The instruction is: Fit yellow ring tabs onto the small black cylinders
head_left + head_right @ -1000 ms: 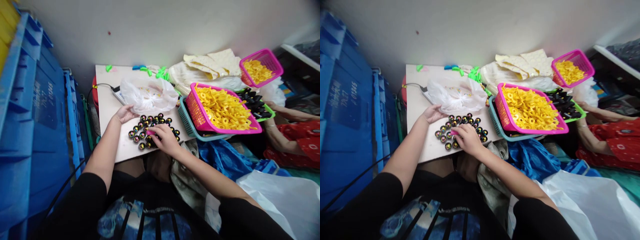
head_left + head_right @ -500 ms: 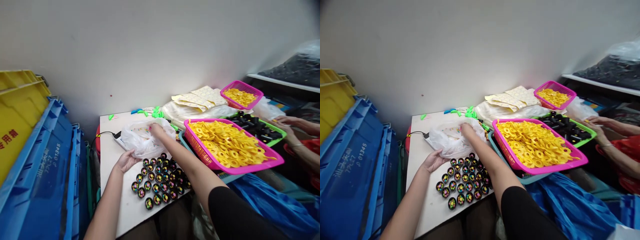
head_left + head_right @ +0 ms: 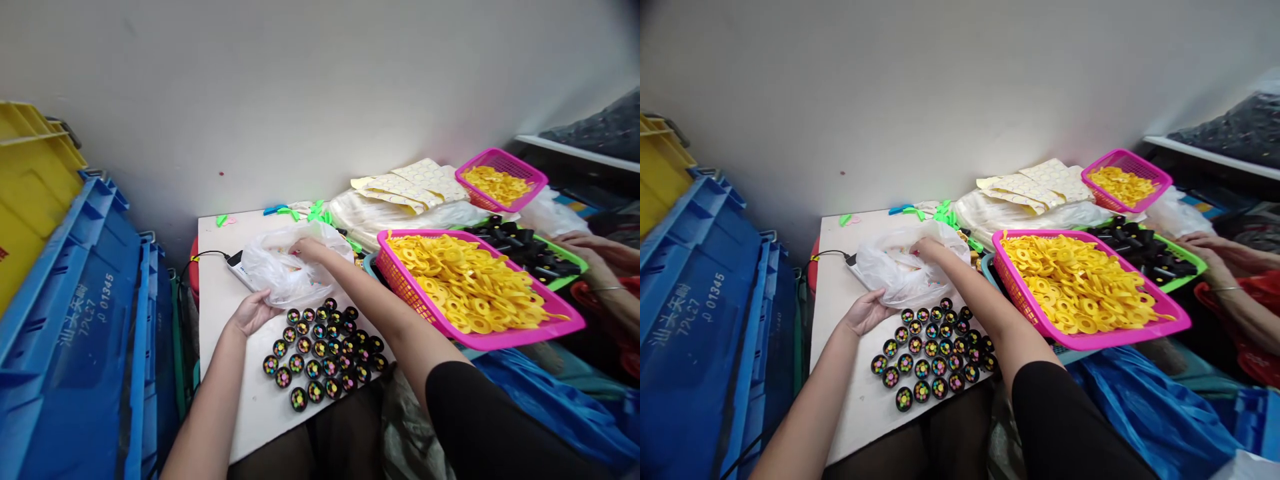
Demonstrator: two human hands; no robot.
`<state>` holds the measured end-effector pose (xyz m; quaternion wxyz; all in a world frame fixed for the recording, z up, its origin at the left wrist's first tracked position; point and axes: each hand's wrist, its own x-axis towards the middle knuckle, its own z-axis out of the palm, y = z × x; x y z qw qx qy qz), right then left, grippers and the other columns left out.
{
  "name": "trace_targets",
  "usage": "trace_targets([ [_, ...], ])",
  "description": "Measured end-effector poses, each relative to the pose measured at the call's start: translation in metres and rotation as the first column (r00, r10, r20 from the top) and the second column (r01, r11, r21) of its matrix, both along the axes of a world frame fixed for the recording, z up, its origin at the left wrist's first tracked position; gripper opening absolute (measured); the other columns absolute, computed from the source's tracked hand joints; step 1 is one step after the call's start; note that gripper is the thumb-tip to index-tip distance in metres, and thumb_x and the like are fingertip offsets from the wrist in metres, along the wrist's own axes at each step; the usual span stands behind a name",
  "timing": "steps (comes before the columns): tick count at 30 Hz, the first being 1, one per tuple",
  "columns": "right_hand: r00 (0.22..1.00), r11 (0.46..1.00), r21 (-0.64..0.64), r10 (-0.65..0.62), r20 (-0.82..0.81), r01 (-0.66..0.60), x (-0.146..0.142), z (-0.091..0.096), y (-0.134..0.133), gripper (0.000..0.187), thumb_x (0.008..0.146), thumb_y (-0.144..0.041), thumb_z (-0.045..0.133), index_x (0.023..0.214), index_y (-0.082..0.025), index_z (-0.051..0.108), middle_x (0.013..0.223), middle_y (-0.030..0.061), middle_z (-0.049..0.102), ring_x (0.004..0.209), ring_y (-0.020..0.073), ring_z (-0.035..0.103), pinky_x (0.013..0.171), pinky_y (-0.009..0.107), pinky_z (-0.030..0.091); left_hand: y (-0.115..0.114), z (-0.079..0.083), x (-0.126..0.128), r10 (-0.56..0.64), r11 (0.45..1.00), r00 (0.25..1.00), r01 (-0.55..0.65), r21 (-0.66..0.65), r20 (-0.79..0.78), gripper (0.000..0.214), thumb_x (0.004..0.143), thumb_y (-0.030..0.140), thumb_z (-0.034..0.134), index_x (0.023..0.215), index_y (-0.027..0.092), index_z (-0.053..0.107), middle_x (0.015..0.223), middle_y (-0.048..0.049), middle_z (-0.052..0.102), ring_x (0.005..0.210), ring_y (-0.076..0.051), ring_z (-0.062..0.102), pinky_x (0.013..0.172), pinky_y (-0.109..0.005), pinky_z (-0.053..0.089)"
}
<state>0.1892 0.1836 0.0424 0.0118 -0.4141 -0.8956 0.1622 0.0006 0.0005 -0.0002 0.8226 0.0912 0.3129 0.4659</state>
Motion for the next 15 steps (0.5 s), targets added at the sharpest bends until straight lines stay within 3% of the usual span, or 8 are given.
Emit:
trace_targets([
  [5, 0.958, 0.981, -0.187, -0.097, -0.27, 0.046, 0.011, 0.004, -0.007, 0.03, 0.078, -0.012, 0.059, 0.103, -0.016, 0.075, 0.094, 0.0055, 0.076, 0.076, 0.0173, 0.067, 0.072, 0.026, 0.05, 0.001, -0.001, -0.001, -0.017, 1.0, 1.0, 0.016, 0.017, 0.014, 0.054, 0.093, 0.013, 0.042, 0.146, 0.005, 0.034, 0.113, -0.016, 0.069, 0.101, -0.023, 0.068, 0.095, -0.039, 0.052],
  [9, 0.842, 0.969, -0.244, -0.164, -0.514, 0.039, 0.021, 0.017, -0.022, 0.029, 0.081, -0.024, 0.06, 0.106, -0.014, 0.07, 0.104, 0.0085, 0.074, 0.087, 0.0166, 0.066, 0.082, 0.029, 0.051, 0.002, 0.0, -0.002, -0.024, 0.999, 1.0, 0.024, 0.03, 0.003, 0.053, 0.093, 0.013, 0.042, 0.145, 0.006, 0.036, 0.111, -0.0148, 0.07, 0.097, -0.021, 0.069, 0.094, -0.037, 0.052],
  [12, 0.751, 0.956, -0.292, -0.207, -0.627, 0.02, 0.031, 0.028, -0.052, 0.031, 0.081, -0.035, 0.062, 0.104, -0.014, 0.068, 0.104, 0.0084, 0.072, 0.093, 0.017, 0.065, 0.086, 0.03, 0.05, 0.002, 0.005, 0.0, -0.021, 0.999, 0.998, 0.023, 0.04, -0.064, 0.051, 0.093, 0.014, 0.04, 0.144, 0.005, 0.037, 0.109, -0.0156, 0.07, 0.097, -0.022, 0.069, 0.093, -0.038, 0.053],
  [15, 0.658, 0.921, -0.39, -0.289, -0.696, -0.008, 0.047, 0.034, -0.104, 0.037, 0.077, -0.045, 0.067, 0.101, -0.017, 0.067, 0.102, 0.006, 0.072, 0.093, 0.0167, 0.064, 0.085, 0.031, 0.05, 0.002, 0.01, 0.003, -0.016, 0.998, 0.994, 0.023, 0.059, -0.107, 0.05, 0.093, 0.012, 0.037, 0.142, 0.005, 0.04, 0.11, -0.0162, 0.07, 0.098, -0.024, 0.068, 0.091, -0.04, 0.054],
])
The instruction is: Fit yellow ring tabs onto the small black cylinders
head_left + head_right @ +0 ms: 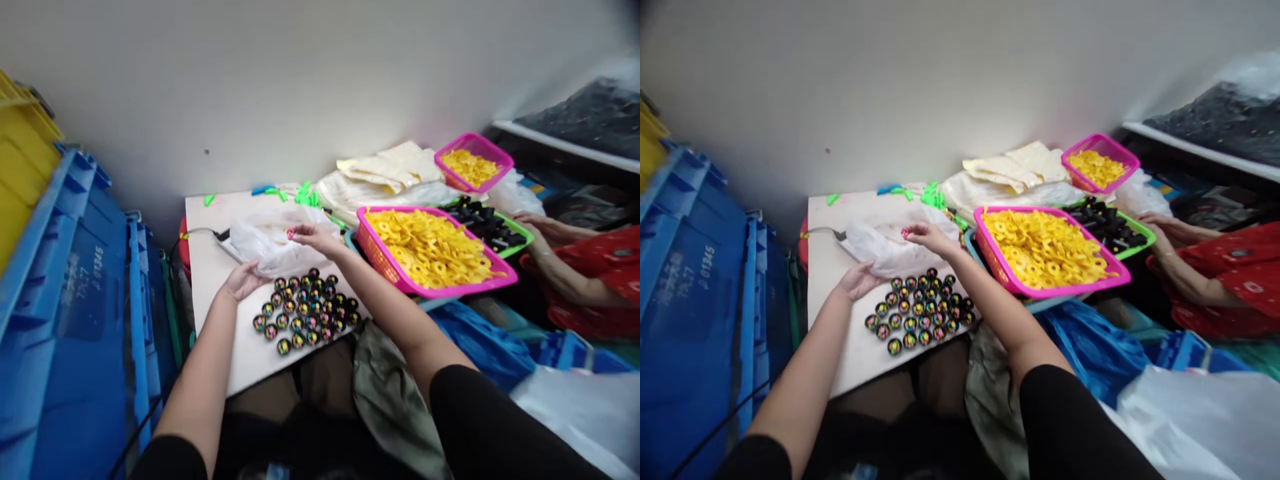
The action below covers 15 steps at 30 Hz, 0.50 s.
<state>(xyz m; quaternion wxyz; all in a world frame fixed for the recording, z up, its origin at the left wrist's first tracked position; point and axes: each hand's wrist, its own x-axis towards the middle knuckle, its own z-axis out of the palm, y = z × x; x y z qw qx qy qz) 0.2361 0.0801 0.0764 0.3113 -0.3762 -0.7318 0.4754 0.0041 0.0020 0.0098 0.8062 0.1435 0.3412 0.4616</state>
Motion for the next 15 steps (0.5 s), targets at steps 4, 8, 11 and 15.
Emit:
trace_targets([
  [4, 0.99, 0.986, -0.167, -0.019, -0.142, -0.005, 0.021, 0.006, -0.086, 0.038, 0.073, -0.043, 0.074, 0.1, -0.018, 0.066, 0.098, 0.0036, 0.072, 0.09, 0.0161, 0.064, 0.083, 0.03, 0.048, 0.005, -0.007, 0.0, -0.026, 0.998, 0.999, 0.024, 0.065, 0.037, 0.046, 0.091, 0.015, 0.041, 0.135, 0.004, 0.048, 0.113, -0.0164, 0.069, 0.105, -0.025, 0.065, 0.092, -0.041, 0.054],
  [8, 0.996, 0.995, -0.097, 0.009, 0.088, 0.0, 0.023, 0.007, -0.163, 0.027, 0.082, -0.038, 0.066, 0.1, -0.018, 0.068, 0.097, 0.0045, 0.072, 0.086, 0.0159, 0.063, 0.078, 0.029, 0.046, 0.007, -0.014, -0.001, -0.024, 0.996, 0.999, 0.021, 0.083, 0.037, 0.041, 0.089, 0.014, 0.044, 0.127, 0.004, 0.054, 0.11, -0.0161, 0.069, 0.103, -0.024, 0.065, 0.089, -0.04, 0.056],
  [11, 0.939, 0.986, 0.149, 0.023, 0.344, -0.079, 0.014, 0.001, -0.197, 0.016, 0.087, -0.029, 0.061, 0.098, -0.019, 0.069, 0.096, 0.005, 0.072, 0.087, 0.0173, 0.06, 0.08, 0.031, 0.041, 0.006, -0.013, -0.001, -0.021, 0.995, 0.999, 0.018, 0.094, 0.035, 0.039, 0.089, 0.015, 0.044, 0.124, 0.004, 0.056, 0.107, -0.0161, 0.07, 0.102, -0.024, 0.065, 0.089, -0.041, 0.055],
  [15, 0.808, 0.879, 0.382, 0.006, 0.59, -0.285, 0.003, -0.007, -0.211, 0.017, 0.092, -0.027, 0.058, 0.102, -0.021, 0.07, 0.098, 0.0063, 0.071, 0.091, 0.021, 0.053, 0.077, 0.035, 0.032, 0.005, -0.013, -0.001, -0.013, 0.996, 0.999, 0.01, 0.089, 0.035, 0.038, 0.088, 0.015, 0.044, 0.123, 0.004, 0.056, 0.105, -0.0158, 0.07, 0.101, -0.024, 0.065, 0.088, -0.041, 0.055],
])
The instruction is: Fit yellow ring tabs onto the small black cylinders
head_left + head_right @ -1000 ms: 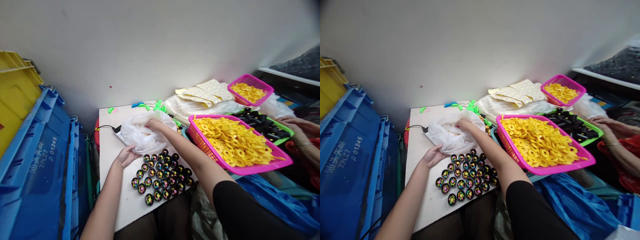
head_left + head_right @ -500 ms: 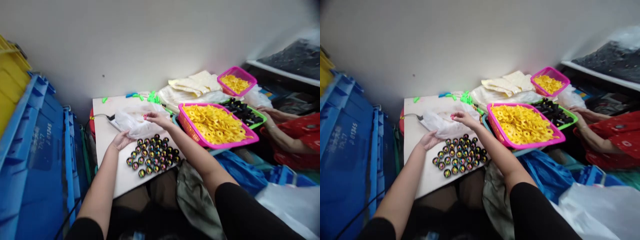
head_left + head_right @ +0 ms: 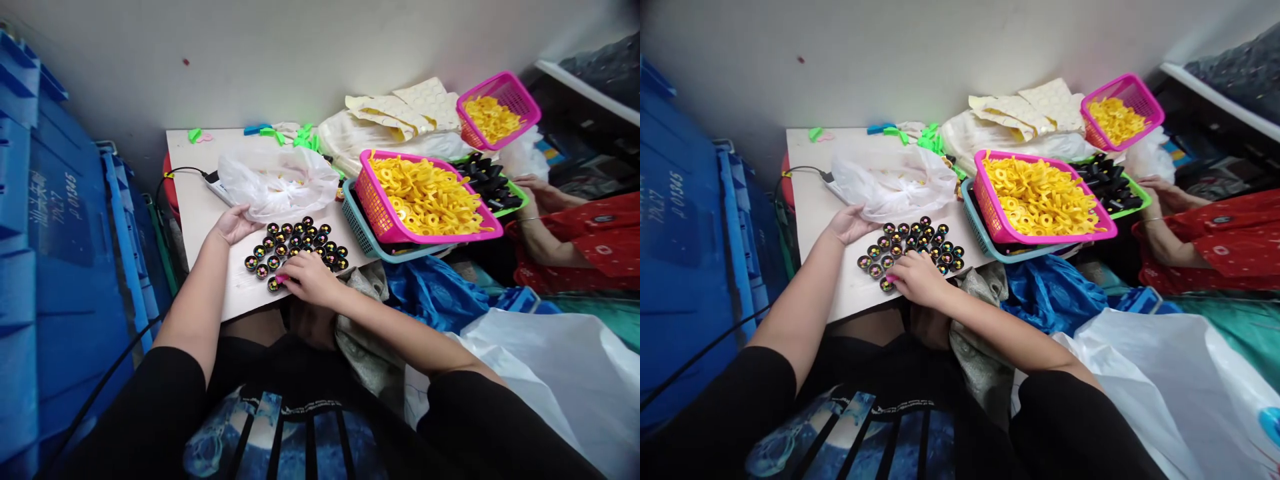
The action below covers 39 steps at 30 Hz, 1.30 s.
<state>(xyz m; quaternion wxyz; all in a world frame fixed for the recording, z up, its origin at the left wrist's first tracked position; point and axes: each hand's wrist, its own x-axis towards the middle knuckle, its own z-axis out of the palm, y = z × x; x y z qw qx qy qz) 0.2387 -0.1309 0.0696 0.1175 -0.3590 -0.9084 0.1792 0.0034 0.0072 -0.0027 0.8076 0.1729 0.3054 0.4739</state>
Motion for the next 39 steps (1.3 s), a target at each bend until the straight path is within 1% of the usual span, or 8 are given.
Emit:
trace_targets([
  [7, 0.985, 0.979, 0.166, 0.092, 0.145, -0.116, -0.004, 0.002, -0.004, 0.021, 0.096, -0.021, 0.05, 0.105, -0.023, 0.069, 0.103, 0.0077, 0.07, 0.095, 0.0221, 0.048, 0.077, 0.038, 0.025, 0.0, 0.001, 0.001, -0.008, 1.0, 1.0, 0.008, -0.002, -0.004, 0.032, 0.088, 0.015, 0.044, 0.113, 0.004, 0.06, 0.104, -0.0155, 0.07, 0.1, -0.024, 0.065, 0.089, -0.041, 0.054],
  [13, 0.972, 0.982, -0.168, -0.122, -0.199, 0.089, 0.014, 0.001, 0.007, 0.015, 0.088, -0.023, 0.06, 0.099, -0.021, 0.07, 0.104, 0.0066, 0.071, 0.099, 0.0214, 0.056, 0.087, 0.038, 0.033, 0.0, 0.002, 0.002, -0.019, 1.0, 1.0, 0.019, 0.015, 0.005, 0.031, 0.087, 0.015, 0.045, 0.113, 0.004, 0.06, 0.104, -0.0149, 0.07, 0.1, -0.024, 0.066, 0.089, -0.041, 0.055],
  [15, 0.859, 0.89, -0.432, -0.33, -0.391, 0.146, 0.029, 0.004, 0.015, 0.017, 0.084, -0.03, 0.063, 0.098, -0.021, 0.068, 0.101, 0.0053, 0.071, 0.095, 0.0198, 0.059, 0.085, 0.035, 0.04, 0.0, 0.002, 0.002, -0.017, 1.0, 1.0, 0.017, 0.014, -0.001, 0.032, 0.087, 0.015, 0.045, 0.114, 0.004, 0.059, 0.105, -0.0152, 0.069, 0.1, -0.024, 0.066, 0.088, -0.041, 0.055],
  [18, 0.534, 0.618, -0.78, -0.694, -0.483, 0.099, 0.056, 0.015, 0.023, 0.029, 0.076, -0.042, 0.07, 0.097, -0.023, 0.063, 0.091, 0.001, 0.068, 0.078, 0.015, 0.06, 0.07, 0.028, 0.046, 0.0, 0.004, 0.002, 0.001, 1.0, 1.0, -0.001, 0.011, -0.019, 0.033, 0.087, 0.015, 0.044, 0.115, 0.005, 0.059, 0.105, -0.0154, 0.069, 0.102, -0.024, 0.066, 0.089, -0.042, 0.056],
  [20, 0.362, 0.486, -0.874, -0.817, -0.449, 0.013, 0.073, 0.022, 0.023, 0.034, 0.07, -0.043, 0.074, 0.096, -0.025, 0.061, 0.084, -0.0016, 0.064, 0.07, 0.012, 0.058, 0.063, 0.025, 0.046, 0.0, 0.006, 0.002, 0.011, 1.0, 0.999, -0.011, 0.009, -0.031, 0.034, 0.087, 0.015, 0.043, 0.115, 0.005, 0.059, 0.106, -0.0154, 0.069, 0.102, -0.025, 0.066, 0.089, -0.042, 0.056],
  [22, 0.282, 0.445, -0.895, -0.855, -0.434, -0.029, 0.084, 0.027, 0.018, 0.037, 0.066, -0.041, 0.077, 0.095, -0.025, 0.06, 0.08, -0.0027, 0.062, 0.065, 0.0103, 0.056, 0.059, 0.023, 0.046, 0.0, 0.008, 0.003, 0.017, 1.0, 0.999, -0.017, 0.005, -0.041, 0.036, 0.087, 0.014, 0.043, 0.118, 0.005, 0.059, 0.108, -0.0158, 0.069, 0.104, -0.025, 0.065, 0.089, -0.043, 0.056],
  [32, 0.207, 0.531, -0.843, -0.838, -0.506, 0.091, 0.097, 0.023, 0.008, 0.045, 0.063, -0.038, 0.078, 0.103, -0.022, 0.065, 0.081, -0.0033, 0.06, 0.061, 0.0075, 0.048, 0.055, 0.021, 0.039, 0.0, 0.014, 0.002, 0.045, 0.999, 0.995, -0.045, -0.001, -0.084, 0.044, 0.089, 0.016, 0.04, 0.13, 0.009, 0.054, 0.11, -0.0157, 0.069, 0.103, -0.024, 0.067, 0.086, -0.041, 0.058],
  [39, 0.527, 0.732, -0.604, -0.665, -0.53, 0.316, 0.053, 0.028, 0.072, 0.028, 0.083, -0.038, 0.059, 0.101, -0.018, 0.067, 0.095, 0.0028, 0.07, 0.084, 0.0166, 0.062, 0.072, 0.026, 0.047, -0.01, 0.03, 0.004, 0.101, 0.992, 0.982, -0.111, -0.054, -0.159, 0.049, 0.088, 0.015, 0.042, 0.137, 0.011, 0.047, 0.109, -0.0152, 0.071, 0.1, -0.022, 0.068, 0.089, -0.038, 0.057],
])
